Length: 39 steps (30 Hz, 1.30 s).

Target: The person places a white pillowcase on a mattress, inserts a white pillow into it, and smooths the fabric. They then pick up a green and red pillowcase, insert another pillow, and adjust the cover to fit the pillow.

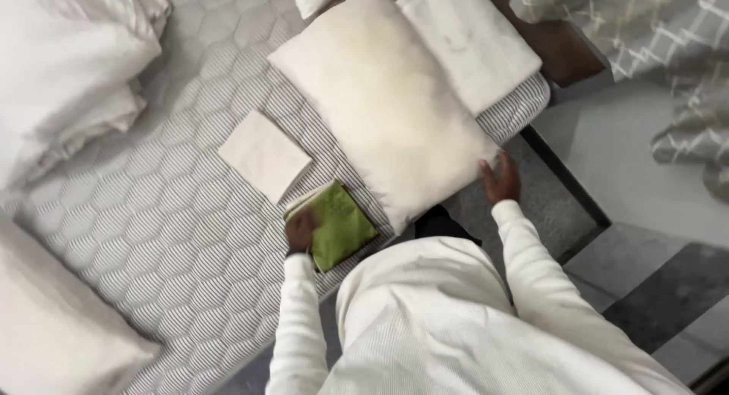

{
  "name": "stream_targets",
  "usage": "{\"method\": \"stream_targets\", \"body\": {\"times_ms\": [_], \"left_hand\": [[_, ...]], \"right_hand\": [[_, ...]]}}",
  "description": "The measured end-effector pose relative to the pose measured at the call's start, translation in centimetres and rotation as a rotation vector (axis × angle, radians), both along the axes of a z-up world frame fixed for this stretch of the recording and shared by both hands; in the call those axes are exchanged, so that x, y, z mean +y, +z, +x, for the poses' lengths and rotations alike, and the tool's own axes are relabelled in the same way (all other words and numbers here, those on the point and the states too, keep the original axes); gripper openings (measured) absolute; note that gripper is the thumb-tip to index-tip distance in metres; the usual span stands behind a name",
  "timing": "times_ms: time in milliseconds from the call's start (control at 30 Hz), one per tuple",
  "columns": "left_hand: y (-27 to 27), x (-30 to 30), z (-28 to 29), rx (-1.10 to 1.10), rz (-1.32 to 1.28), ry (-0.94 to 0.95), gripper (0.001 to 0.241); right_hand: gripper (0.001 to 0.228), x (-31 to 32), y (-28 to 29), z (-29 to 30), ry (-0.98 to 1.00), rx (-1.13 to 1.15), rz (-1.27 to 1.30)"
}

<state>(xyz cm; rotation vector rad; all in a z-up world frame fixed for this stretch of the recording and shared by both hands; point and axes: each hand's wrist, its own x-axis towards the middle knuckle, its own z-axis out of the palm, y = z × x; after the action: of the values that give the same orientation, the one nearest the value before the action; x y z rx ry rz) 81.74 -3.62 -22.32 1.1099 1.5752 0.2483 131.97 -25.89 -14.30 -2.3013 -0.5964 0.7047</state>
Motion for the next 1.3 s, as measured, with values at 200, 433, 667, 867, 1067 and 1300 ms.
{"method": "stream_targets", "body": {"times_ms": [200, 433, 667, 867, 1067, 1300], "left_hand": [[-4.9, -5.2, 15.3, -0.382, 0.006, -0.297, 0.058], [4.9, -11.2, 24.1, 0.261, -0.110, -0.411, 0.123], [-0.6, -16.6, 20.7, 0.125, -0.129, -0.216, 0.073], [4.4, -15.1, 19.4, 0.042, 0.525, 0.056, 0.040], [16.8, -15.5, 15.9, -0.129, 0.482, 0.362, 0.038], [19.2, -23.9, 4.1, -0.047, 0.530, 0.467, 0.048]], "right_hand": [[0.089, 8.1, -2.1, 5.0, 0.201, 0.000, -0.459], [0.096, 12.7, -11.5, 8.8, 0.164, 0.323, -0.274], [0.092, 13.9, -8.2, 9.2, 0.279, 0.687, -0.196], [0.076, 19.2, 1.2, 7.2, 0.216, 0.753, 0.058], [0.052, 15.4, 1.5, 4.9, 0.295, 0.645, 0.336], [0.033, 13.3, 24.2, -13.9, 0.551, 0.568, 0.518]]}}
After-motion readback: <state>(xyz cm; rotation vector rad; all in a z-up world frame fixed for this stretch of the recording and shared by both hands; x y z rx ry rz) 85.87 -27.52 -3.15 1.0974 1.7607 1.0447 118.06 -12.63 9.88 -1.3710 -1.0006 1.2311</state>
